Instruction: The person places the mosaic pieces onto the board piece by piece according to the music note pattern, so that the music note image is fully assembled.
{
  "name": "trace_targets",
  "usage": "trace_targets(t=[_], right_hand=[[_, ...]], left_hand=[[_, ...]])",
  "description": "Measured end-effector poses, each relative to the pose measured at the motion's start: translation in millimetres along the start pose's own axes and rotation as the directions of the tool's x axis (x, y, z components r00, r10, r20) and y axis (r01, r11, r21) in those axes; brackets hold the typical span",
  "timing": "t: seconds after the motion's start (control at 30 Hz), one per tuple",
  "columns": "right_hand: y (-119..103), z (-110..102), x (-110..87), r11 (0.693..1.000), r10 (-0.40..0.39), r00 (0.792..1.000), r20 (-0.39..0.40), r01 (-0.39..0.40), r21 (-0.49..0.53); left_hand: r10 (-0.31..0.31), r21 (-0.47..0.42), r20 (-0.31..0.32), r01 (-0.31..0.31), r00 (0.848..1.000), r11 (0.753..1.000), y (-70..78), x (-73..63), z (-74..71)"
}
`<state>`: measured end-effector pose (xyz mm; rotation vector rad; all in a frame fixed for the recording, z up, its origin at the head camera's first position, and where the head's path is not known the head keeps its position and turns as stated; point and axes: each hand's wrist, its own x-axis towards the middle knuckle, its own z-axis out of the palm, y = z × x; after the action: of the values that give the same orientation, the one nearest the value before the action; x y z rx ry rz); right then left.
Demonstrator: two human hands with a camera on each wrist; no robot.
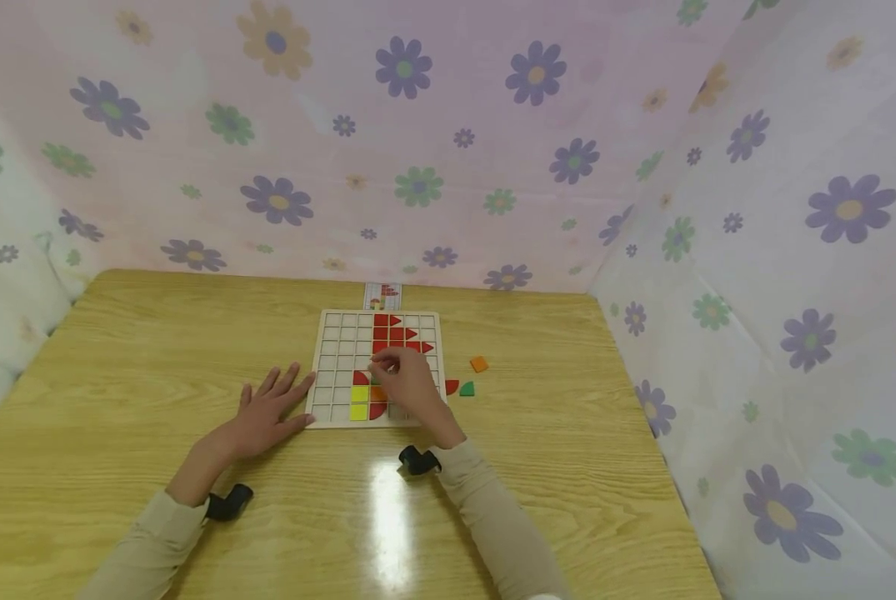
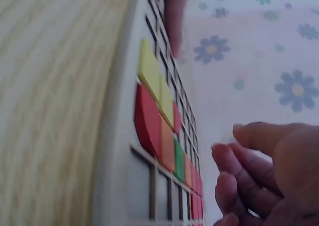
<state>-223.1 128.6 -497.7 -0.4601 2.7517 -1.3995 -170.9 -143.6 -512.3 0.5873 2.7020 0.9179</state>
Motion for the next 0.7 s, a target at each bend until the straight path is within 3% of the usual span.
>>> trace_targets(t=[0.23, 0.47, 0.7], right_hand=[[25.1, -32.7, -5.1, 0.996, -0.087, 0.995, -0.040, 0.086, -0.028], [49.1, -69.0, -17.4, 0.991, 0.037, 0.999, 0.027, -0.033, -0.130], [64.6, -93.5, -31.3, 0.973, 0.075, 0.985, 0.158, -0.037, -0.228]], left_hand=[[-0.006, 0.000, 0.021, 0.006, 1.000, 1.000, -1.2, -0.4, -0.3], [-0.005, 0.003, 0.016, 0.005, 1.000, 1.000, 0.0, 0.3, -1.1], [-0.013, 0.008, 0.009, 0.013, 1.000, 1.000, 2.3, -0.8, -1.7]])
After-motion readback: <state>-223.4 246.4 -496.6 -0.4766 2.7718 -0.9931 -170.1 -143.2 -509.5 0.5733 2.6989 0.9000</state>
